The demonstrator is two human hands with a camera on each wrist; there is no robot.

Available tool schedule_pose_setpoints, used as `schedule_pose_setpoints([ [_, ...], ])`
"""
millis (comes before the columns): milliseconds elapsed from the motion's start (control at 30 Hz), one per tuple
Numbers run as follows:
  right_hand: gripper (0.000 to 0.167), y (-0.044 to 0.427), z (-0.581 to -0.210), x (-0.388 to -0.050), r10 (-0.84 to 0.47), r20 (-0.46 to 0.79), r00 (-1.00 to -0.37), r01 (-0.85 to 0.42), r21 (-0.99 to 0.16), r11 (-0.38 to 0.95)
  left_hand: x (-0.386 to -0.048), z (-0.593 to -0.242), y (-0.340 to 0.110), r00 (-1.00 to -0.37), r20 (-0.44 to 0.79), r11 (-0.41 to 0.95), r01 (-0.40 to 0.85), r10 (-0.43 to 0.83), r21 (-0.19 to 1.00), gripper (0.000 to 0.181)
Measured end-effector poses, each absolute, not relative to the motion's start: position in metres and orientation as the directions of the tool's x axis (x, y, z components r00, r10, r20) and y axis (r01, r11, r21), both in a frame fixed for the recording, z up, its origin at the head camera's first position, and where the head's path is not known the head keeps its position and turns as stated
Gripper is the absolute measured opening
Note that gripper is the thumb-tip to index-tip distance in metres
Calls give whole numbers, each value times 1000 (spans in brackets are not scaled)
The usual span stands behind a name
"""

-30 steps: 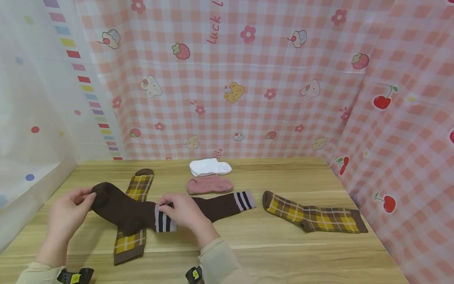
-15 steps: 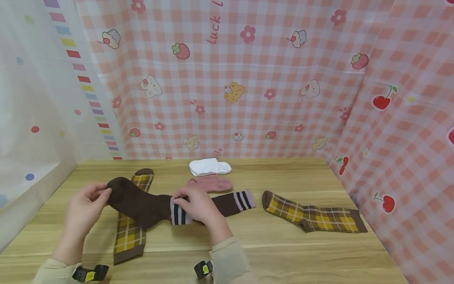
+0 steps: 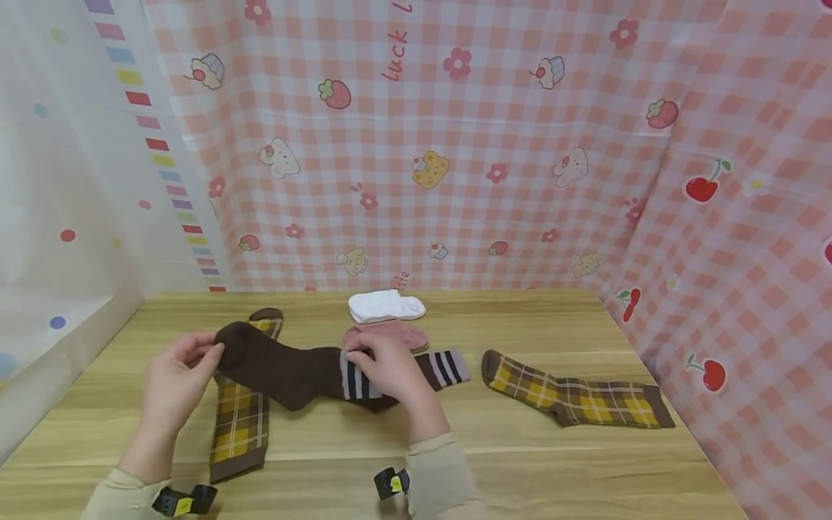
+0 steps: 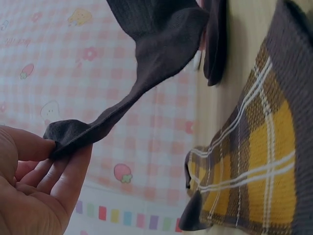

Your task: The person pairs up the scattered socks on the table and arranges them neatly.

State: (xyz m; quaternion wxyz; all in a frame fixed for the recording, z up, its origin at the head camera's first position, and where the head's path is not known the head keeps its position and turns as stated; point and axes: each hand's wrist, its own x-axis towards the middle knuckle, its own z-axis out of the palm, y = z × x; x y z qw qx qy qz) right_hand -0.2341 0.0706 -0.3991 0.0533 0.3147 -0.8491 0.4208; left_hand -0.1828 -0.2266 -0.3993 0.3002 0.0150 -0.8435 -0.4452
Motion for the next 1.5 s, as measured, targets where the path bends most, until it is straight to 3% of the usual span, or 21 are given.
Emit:
schedule_pose_setpoints([
  [500, 6, 105, -394, -237, -389, 284, -876, -462, -723, 513, -193, -405, -207, -843, 484, 596, 270, -233, 756, 14],
  [1000, 11, 140, -388, -240, -316, 208, -925, -364, -721, 590, -196, -405, -181, -917, 354, 511, 220, -182, 831, 16],
  [1500, 7, 162, -385, -239, -328, 222, -918, -387, -684, 619, -204, -419, -158, -945, 297, 437, 212, -136, 874, 15],
])
